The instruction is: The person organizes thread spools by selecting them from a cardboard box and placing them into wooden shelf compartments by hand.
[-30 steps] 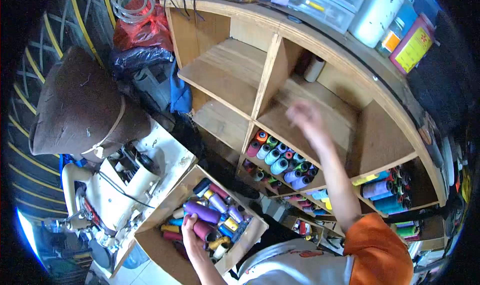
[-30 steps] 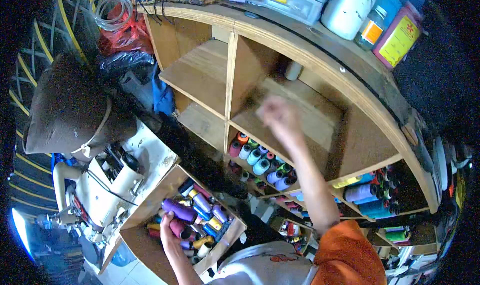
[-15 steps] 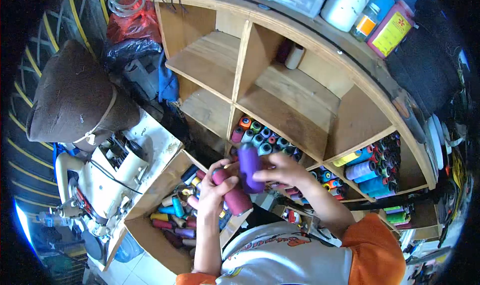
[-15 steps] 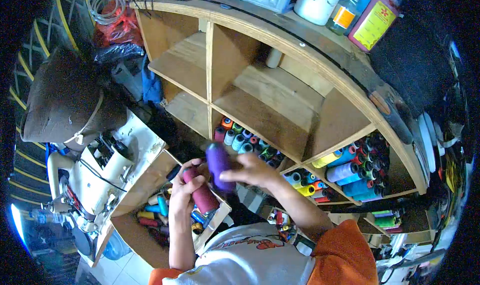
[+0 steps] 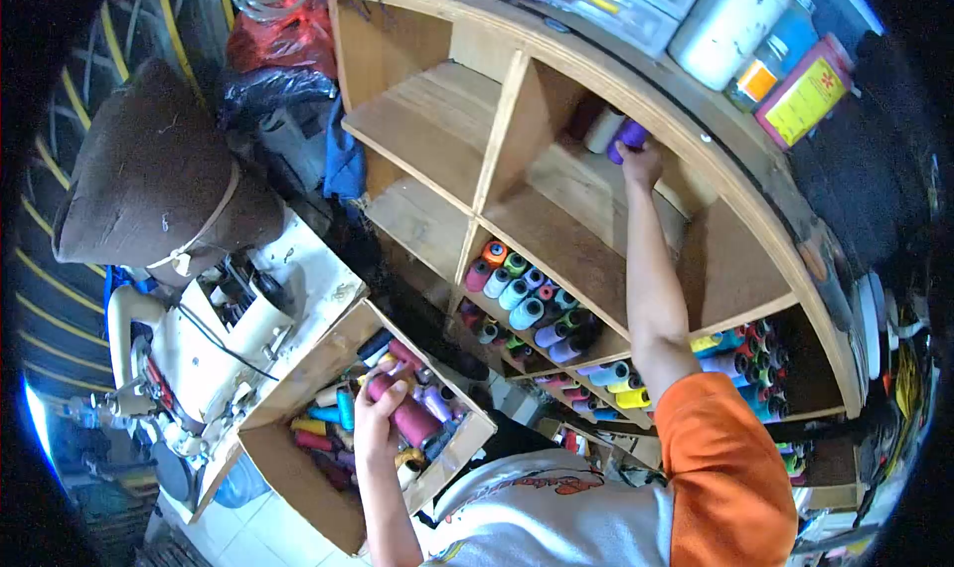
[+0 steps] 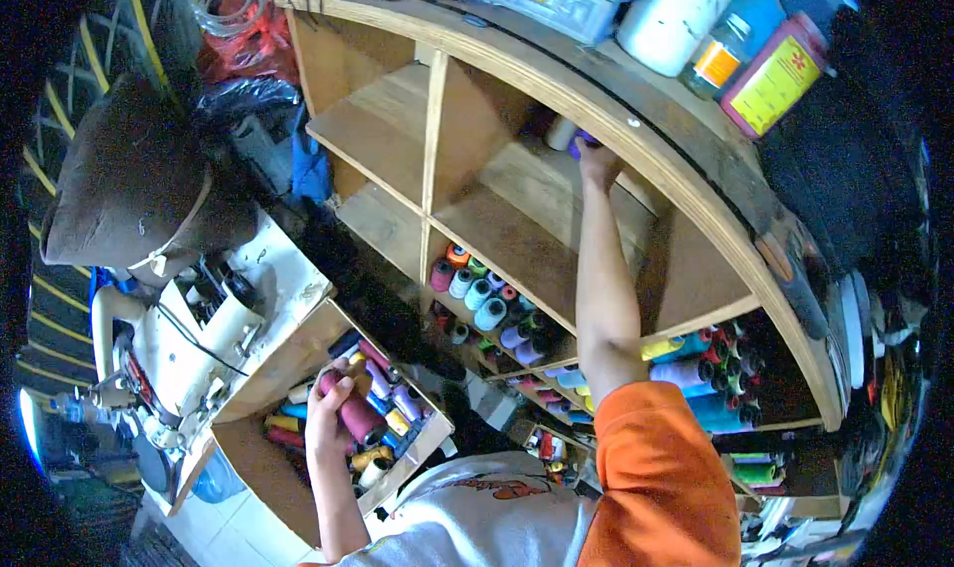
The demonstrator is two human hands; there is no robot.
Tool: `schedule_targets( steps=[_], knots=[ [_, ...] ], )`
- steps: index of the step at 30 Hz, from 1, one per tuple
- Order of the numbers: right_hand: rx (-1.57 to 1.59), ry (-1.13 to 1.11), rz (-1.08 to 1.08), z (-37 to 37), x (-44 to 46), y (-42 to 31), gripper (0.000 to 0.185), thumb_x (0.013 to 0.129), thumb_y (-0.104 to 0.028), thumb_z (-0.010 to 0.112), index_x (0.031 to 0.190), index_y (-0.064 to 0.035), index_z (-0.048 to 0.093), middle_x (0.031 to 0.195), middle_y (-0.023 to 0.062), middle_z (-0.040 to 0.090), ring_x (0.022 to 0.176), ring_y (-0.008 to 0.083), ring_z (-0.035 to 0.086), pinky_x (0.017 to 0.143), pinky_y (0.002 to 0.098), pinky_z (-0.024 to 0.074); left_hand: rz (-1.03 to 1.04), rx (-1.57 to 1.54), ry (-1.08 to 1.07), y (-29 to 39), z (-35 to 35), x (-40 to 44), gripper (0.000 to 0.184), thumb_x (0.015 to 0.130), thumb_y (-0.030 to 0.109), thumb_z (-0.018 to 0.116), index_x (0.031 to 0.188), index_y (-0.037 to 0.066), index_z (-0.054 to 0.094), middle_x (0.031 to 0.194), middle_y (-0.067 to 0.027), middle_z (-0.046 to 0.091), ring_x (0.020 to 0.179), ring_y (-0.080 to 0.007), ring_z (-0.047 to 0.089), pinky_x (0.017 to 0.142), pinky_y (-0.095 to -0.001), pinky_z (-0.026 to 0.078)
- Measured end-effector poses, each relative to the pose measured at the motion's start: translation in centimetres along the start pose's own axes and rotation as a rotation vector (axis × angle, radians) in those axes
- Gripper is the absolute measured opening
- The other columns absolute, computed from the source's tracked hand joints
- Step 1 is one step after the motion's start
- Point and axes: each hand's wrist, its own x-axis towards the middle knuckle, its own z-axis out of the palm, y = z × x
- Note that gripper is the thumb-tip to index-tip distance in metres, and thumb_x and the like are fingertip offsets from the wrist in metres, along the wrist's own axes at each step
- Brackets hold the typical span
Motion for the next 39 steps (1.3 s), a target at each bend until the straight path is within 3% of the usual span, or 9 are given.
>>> schedule_targets(
  steps=[8, 14, 24, 30, 32, 36, 37, 38, 39],
  knots=[
    [0.169, -0.187, 0.039, -0.7, -0.7, 0.2, 0.039, 0.063, -0.037, 0.08, 0.083, -0.0052, 0.068, 0.071, 0.0136, 0.067, 0.067, 0.0288, 0.064, 0.069, 0.0375, 0.0487, 0.043, -0.014, 0.145, -0.6, -2.3, -0.9, 0.049, 0.072, 0.008, 0.07, 0.114, -0.001, 0.046, 0.11, -0.0188, 0.057, 0.093, -0.0197, 0.056, 0.086, -0.0334, 0.044],
    [0.042, 0.009, -0.3, -8.1, 0.6, -9.7, 0.063, 0.061, -0.036, 0.081, 0.11, -0.0038, 0.059, 0.107, 0.0192, 0.062, 0.099, 0.0336, 0.059, 0.086, 0.04, 0.0441, 0.092, 0.071, 0.18, -0.8, -3.1, -0.6, 0.052, 0.076, 0.013, 0.068, 0.12, -0.003, 0.046, 0.109, -0.015, 0.06, 0.094, -0.0204, 0.057, 0.083, -0.0326, 0.046],
    [-0.373, -0.327, -0.279, -3.1, 4.0, -8.7, 0.078, 0.065, -0.036, 0.079, 0.128, -0.0029, 0.045, 0.126, 0.0222, 0.049, 0.119, 0.0373, 0.045, 0.098, 0.0434, 0.0363, 0.101, 0.021, 0.216, -1.2, -3.7, -1.0, 0.05, 0.074, 0.007, 0.069, 0.117, -0.001, 0.045, 0.112, -0.0174, 0.059, 0.092, -0.0184, 0.057, 0.082, -0.0311, 0.045],
    [-0.217, -0.217, -0.294, -6.1, 3.2, -11.2, 0.074, 0.066, -0.041, 0.077, 0.123, -0.0022, 0.05, 0.116, 0.0223, 0.057, 0.108, 0.0381, 0.054, 0.091, 0.0433, 0.0409, 0.144, -0.024, 0.136, -0.7, -2.6, -1.8, 0.056, 0.071, 0.009, 0.071, 0.119, -0.002, 0.044, 0.112, -0.0186, 0.058, 0.093, -0.0198, 0.057, 0.087, -0.0324, 0.045],
    [-0.087, 0.059, -0.347, -5.6, 1.9, -10.7, 0.053, 0.071, -0.04, 0.072, 0.108, -0.0043, 0.06, 0.11, 0.0189, 0.06, 0.104, 0.0368, 0.055, 0.089, 0.0426, 0.0411, 0.152, -0.065, 0.013, -0.2, -1.9, -1.9, 0.063, 0.067, 0.015, 0.073, 0.121, -0.002, 0.043, 0.112, -0.0192, 0.058, 0.096, -0.0225, 0.058, 0.088, -0.0342, 0.045],
    [0.792, -0.911, 0.191, -16.8, -8.7, -18.9, 0.031, 0.083, -0.029, 0.065, 0.106, -0.0084, 0.063, 0.084, -0.0009, 0.063, 0.081, 0.0094, 0.058, 0.073, 0.0219, 0.0461, 0.294, -0.127, -0.225, 1.0, 1.1, -2.1, 0.075, 0.061, 0.029, 0.073, 0.122, 0.001, 0.041, 0.106, -0.0174, 0.059, 0.092, -0.0261, 0.058, 0.08, -0.0388, 0.049],
    [0.778, -1.196, -0.186, -18.0, -11.3, -19.4, 0.035, 0.08, -0.022, 0.069, 0.111, -0.0077, 0.06, 0.094, 0.0015, 0.062, 0.083, 0.0114, 0.059, 0.076, 0.0243, 0.0467, 0.281, -0.199, -0.283, 1.3, 1.9, -2.0, 0.078, 0.057, 0.031, 0.073, 0.121, 0.001, 0.041, 0.102, -0.0166, 0.059, 0.091, -0.0279, 0.059, 0.078, -0.041, 0.05],
    [0.985, -1.542, -0.031, -19.6, -14.7, -20.0, 0.047, 0.074, -0.02, 0.074, 0.116, -0.0074, 0.057, 0.108, 0.0046, 0.059, 0.09, 0.0132, 0.059, 0.081, 0.0284, 0.0477, 0.26, -0.229, -0.323, 1.7, 2.7, -2.1, 0.079, 0.056, 0.032, 0.073, 0.121, 0.001, 0.041, 0.099, -0.0152, 0.059, 0.09, -0.0283, 0.058, 0.078, -0.0411, 0.05],
    [0.687, -1.49, -0.558, -22.2, -16.3, -22.8, 0.057, 0.068, -0.02, 0.077, 0.119, -0.007, 0.055, 0.119, 0.0062, 0.054, 0.105, 0.0184, 0.054, 0.091, 0.0353, 0.0449, 0.238, -0.26, -0.367, 1.9, 3.2, -2.1, 0.08, 0.055, 0.032, 0.072, 0.121, 0.001, 0.041, 0.097, -0.0139, 0.059, 0.089, -0.0288, 0.058, 0.078, -0.0413, 0.05]
  ],
)
